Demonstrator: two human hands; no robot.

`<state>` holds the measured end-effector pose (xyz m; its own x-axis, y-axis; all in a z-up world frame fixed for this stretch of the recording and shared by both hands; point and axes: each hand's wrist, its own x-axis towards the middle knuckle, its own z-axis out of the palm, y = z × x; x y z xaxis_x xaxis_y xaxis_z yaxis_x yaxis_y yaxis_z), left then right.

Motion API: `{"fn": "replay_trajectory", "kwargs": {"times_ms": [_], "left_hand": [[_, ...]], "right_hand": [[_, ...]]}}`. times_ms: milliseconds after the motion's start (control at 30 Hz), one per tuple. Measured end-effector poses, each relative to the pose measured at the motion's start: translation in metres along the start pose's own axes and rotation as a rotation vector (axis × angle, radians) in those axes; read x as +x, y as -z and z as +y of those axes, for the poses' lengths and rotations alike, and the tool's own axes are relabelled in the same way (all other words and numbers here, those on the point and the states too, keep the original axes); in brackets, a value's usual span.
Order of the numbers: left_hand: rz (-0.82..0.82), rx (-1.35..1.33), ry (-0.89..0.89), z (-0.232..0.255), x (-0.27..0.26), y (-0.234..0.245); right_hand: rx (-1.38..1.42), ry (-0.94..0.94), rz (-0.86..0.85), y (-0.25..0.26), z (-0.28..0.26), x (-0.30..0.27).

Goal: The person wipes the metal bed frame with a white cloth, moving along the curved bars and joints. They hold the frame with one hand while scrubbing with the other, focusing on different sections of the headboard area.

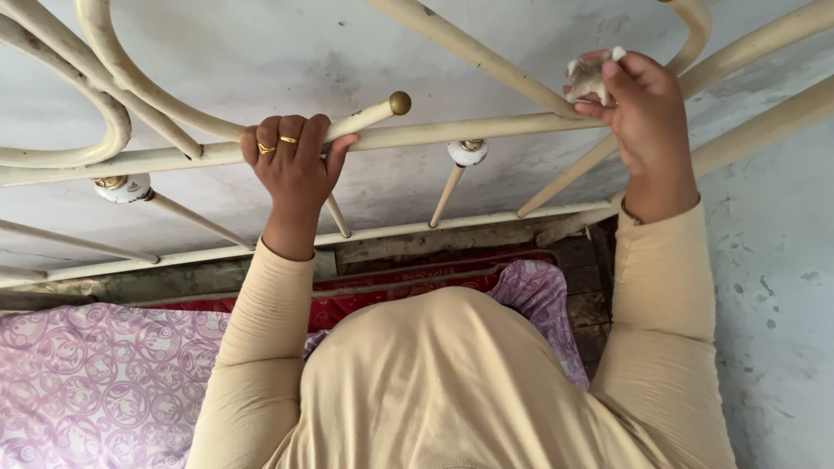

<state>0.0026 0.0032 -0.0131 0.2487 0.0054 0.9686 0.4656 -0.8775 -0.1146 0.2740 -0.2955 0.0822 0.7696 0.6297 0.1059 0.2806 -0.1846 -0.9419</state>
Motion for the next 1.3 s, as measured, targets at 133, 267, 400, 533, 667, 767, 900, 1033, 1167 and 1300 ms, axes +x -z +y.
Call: {"fn": "replay_trajectory", "kwargs": {"times_ms": [133, 267, 400, 533, 667, 767, 900, 1033, 1167, 1300], "left_hand": [[0.006, -0.016, 0.004, 0.002, 0.003, 0.001], [0.026, -0.023, 0.001, 0.001, 0.003, 0.0], [0.033, -0.021, 0.003, 0.001, 0.004, 0.0], [0.027, -0.015, 0.006, 0.001, 0.002, -0.001], [0.033, -0.028, 0.007, 0.001, 0.002, 0.0], [0.016, -0.032, 0.007, 0.0, 0.003, 0.001], [0.014, -0.028, 0.003, 0.0, 0.004, 0.001], [0.009, -0.037, -0.007, 0.0, 0.008, 0.004], [0.003, -0.027, 0.001, 0.0, 0.005, 0.003], [0.0, -0.021, -0.001, 0.001, 0.006, 0.004]], "right_hand": [[-0.474, 0.346, 0.168, -0.02, 0.005, -0.03], [-0.608, 0.665, 0.192, -0.054, 0.046, -0.047], [-0.503, 0.835, 0.252, -0.051, 0.073, -0.043], [-0.662, 0.934, 0.346, -0.042, 0.079, -0.03], [-0.749, 0.916, 0.347, -0.04, 0.075, -0.023], [-0.862, 0.834, 0.35, -0.04, 0.068, -0.02], [-0.961, 0.885, 0.293, -0.039, 0.056, -0.015], [-0.965, 1.023, 0.324, -0.041, 0.064, -0.006], [-0.875, 1.072, 0.292, -0.044, 0.074, 0.005], [-0.83, 1.193, 0.319, -0.07, 0.05, 0.017]]}}
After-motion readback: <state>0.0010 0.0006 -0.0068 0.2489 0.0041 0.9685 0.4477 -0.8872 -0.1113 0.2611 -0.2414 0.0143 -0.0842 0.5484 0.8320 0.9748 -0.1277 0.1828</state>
